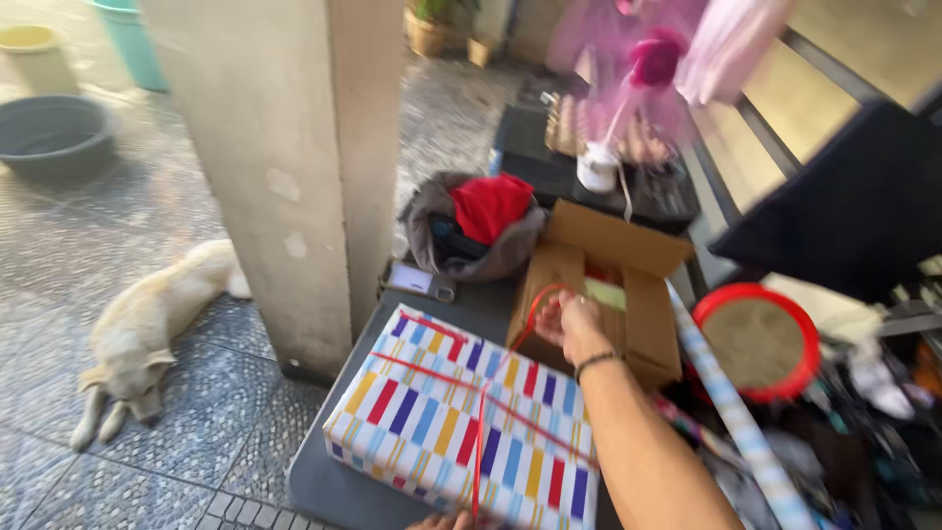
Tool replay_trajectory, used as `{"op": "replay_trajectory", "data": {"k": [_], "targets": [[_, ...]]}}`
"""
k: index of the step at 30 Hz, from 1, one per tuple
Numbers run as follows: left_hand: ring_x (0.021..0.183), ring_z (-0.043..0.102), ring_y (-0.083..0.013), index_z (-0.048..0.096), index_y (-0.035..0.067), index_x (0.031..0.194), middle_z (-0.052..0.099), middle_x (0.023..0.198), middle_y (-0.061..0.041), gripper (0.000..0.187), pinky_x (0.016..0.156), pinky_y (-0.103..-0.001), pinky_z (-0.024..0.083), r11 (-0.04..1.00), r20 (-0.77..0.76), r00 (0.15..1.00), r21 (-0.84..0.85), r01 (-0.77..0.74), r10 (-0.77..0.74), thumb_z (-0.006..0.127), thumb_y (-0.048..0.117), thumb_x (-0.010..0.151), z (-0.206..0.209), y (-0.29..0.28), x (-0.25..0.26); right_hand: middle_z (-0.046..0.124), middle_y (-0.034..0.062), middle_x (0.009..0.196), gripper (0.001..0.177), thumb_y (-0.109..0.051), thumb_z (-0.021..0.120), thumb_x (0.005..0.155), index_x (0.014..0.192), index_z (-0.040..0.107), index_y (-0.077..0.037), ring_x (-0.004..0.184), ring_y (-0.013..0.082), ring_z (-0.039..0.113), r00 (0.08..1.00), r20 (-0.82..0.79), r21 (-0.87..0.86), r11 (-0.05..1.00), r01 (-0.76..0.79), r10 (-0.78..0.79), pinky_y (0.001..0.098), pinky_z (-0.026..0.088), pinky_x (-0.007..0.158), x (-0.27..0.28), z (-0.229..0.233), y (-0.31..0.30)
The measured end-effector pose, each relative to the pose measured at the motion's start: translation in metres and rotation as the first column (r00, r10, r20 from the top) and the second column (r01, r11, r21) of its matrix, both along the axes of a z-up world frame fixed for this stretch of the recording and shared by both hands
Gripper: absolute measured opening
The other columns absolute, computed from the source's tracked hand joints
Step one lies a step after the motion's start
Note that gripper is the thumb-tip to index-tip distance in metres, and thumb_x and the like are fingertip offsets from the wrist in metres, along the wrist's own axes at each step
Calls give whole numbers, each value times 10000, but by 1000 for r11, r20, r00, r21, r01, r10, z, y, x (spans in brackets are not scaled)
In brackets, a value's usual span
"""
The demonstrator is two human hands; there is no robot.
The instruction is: The person wraps a rectangular box with patterned paper, ties a red ribbon around it, and attaches a blue gift tag. The person smooths the paper, folds the edges, and secures the ribbon with a bow before placing the tag on top.
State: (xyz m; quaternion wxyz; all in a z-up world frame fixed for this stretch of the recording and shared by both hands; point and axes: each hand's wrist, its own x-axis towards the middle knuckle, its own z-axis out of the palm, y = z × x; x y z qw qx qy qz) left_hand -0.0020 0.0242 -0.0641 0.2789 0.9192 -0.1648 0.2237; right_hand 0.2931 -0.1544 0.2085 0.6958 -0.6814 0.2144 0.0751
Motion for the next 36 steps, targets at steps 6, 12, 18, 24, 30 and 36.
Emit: {"op": "replay_trajectory", "data": {"k": [6, 12, 18, 24, 30, 36], "targets": [[604, 762, -203, 732, 37, 891, 725, 636, -102, 140, 518, -319, 600, 879, 107, 931, -382, -285, 348, 761, 167, 849, -10, -12, -10, 740, 153, 878, 266, -258, 379, 1092, 1026, 540, -57, 712, 271, 742, 973, 36, -74, 971, -226, 229, 381, 604, 606, -2, -23, 11], [610, 770, -177, 762, 47, 869, 741, 641, -90, 136, 559, -288, 607, 777, 180, 860, -543, -318, 477, 802, 168, 824, -14, -16, -15, 699, 184, 866, 237, -222, 386, 1092, 1062, 531, -36, 730, 298, 725, 924, 145, -208, 924, -322, 355, 398, 616, 583, 10, -33, 44], [610, 791, -224, 778, 100, 758, 737, 576, -98, 163, 550, -315, 607, 787, -99, 883, -416, -455, 458, 904, 195, 717, -28, -12, -36, 730, 210, 870, 206, -168, 539, 999, 917, 645, -12, 849, 370, 728, 722, 123, -820, 479, -313, 681, 491, 556, 747, 1, -55, 66], [654, 818, -191, 805, 61, 819, 774, 610, -99, 186, 611, -322, 640, 728, -73, 889, -546, -415, 452, 873, 166, 681, -36, 4, -37, 705, 248, 935, 172, -170, 591, 942, 907, 685, -30, 962, 463, 659, 603, 91, -916, 304, -261, 792, 552, 521, 824, 9, -68, 75], [603, 701, -120, 768, 120, 1004, 707, 641, -61, 200, 611, -275, 577, 650, -709, 677, -421, -633, 199, 723, 274, 885, -1, 30, -61, 724, 231, 976, 188, -184, 610, 934, 943, 710, -25, 979, 439, 671, 584, 79, -921, 284, -267, 808, 517, 534, 876, 25, -104, 76], [602, 675, -119, 781, 151, 1096, 720, 676, -46, 254, 617, -281, 579, 526, -831, 543, -410, -745, 122, 616, 294, 967, 59, 34, -76, 748, 207, 1010, 248, -214, 666, 900, 977, 754, 4, 972, 351, 715, 512, -208, -765, 187, -616, 834, 427, 550, 858, 35, -151, 63]]}}
